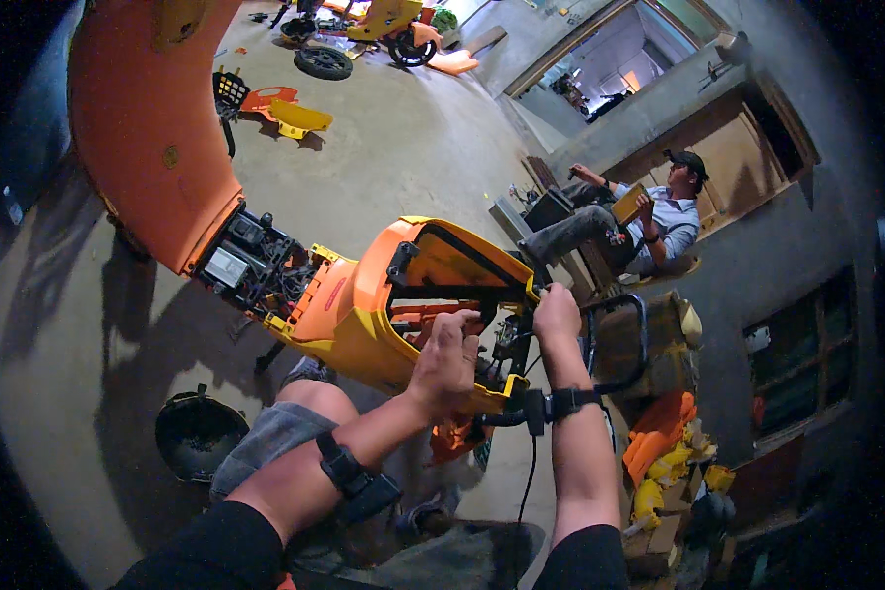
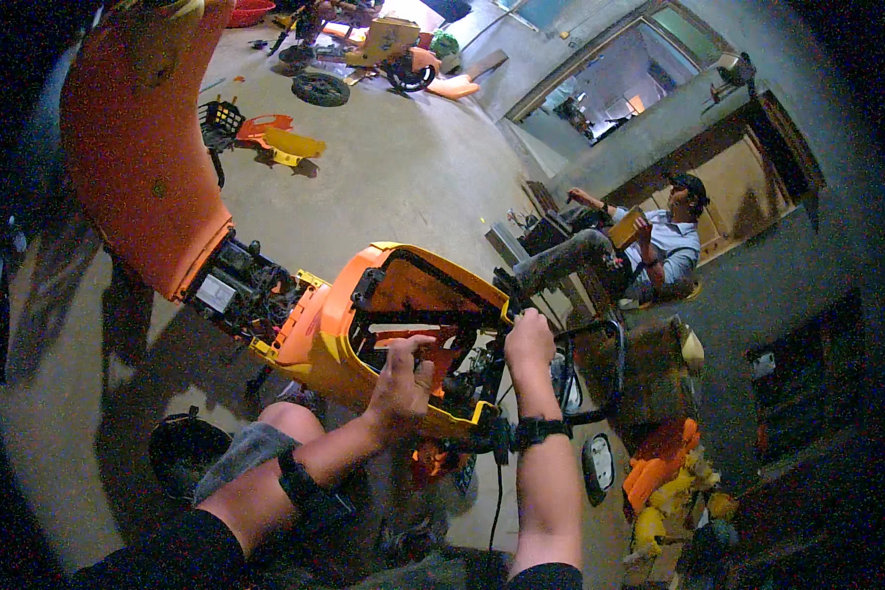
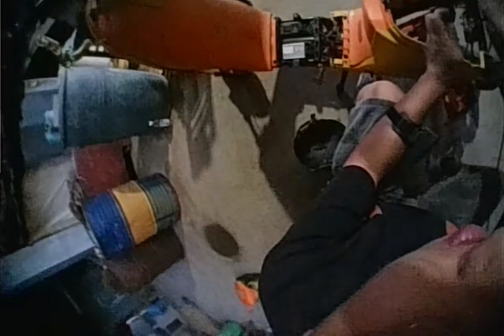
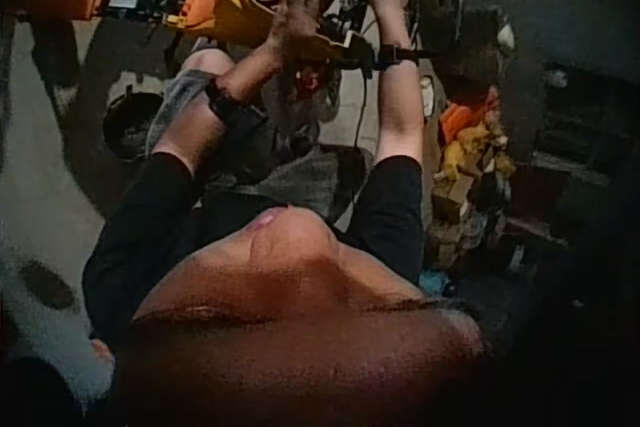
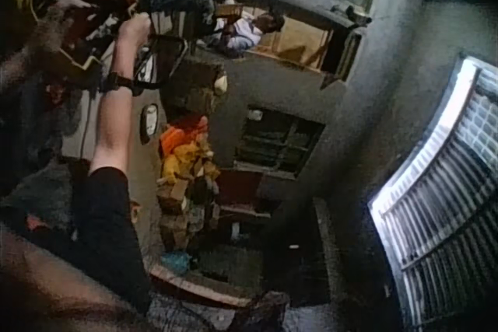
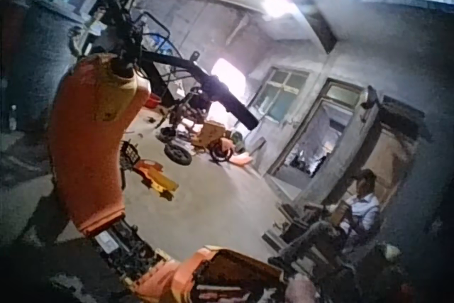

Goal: The recorder is repairing the front panel, wiring, and mirrors of a yellow electric scooter in a workshop.

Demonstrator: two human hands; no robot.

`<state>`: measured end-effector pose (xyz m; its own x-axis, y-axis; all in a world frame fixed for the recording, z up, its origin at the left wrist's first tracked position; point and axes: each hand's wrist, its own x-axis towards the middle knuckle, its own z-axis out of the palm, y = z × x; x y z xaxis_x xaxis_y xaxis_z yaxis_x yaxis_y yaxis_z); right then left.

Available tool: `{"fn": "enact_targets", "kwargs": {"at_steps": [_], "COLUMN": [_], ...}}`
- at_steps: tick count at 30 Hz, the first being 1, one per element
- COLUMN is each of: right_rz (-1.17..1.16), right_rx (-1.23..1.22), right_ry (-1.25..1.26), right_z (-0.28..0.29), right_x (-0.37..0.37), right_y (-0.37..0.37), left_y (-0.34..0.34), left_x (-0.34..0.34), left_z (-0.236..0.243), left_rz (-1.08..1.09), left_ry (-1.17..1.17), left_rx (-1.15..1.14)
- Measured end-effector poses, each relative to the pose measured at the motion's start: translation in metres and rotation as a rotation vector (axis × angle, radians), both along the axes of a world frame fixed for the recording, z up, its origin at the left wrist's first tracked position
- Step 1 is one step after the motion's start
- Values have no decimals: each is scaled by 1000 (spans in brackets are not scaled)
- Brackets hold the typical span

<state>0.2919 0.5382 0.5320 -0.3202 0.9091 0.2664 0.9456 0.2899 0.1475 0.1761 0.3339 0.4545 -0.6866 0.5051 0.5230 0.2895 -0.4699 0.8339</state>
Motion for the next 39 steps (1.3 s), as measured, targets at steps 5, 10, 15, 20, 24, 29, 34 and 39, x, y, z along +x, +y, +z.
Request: {"fn": "enact_targets", "kwargs": {"at_steps": [5,10,15,20,24,29,34,39], "right_rz": [639,667,683,648,608,706,513,393], "right_rx": [-226,-267,-310,-292,-303,-187,-434,-410], "right_ry": [584,723,866,1069,1135,989,1252,1018], "right_z": [12,-5,-14,-37,-34,-26,-22,-14], "right_x": [-21,9,22,35,23,39,55,70], "right_y": [-104,-195,-211,-204,-214,-207,-202,-186], "left_y": [-15,-12,-11,-11,-14,-21,-16,-9], "left_x": [-12,-4,8,19,22,16,22,28], "left_z": [2,-9,-11,-18,-22,-13,-15,-11], "left_rz": [-398,-658,-529,-494,-433,-542,-576,-391], "left_ry": [17,-86,-12,11,-23,-29,-140,-114], "left_rx": [79,-21,24,57,66,46,40,24]}}
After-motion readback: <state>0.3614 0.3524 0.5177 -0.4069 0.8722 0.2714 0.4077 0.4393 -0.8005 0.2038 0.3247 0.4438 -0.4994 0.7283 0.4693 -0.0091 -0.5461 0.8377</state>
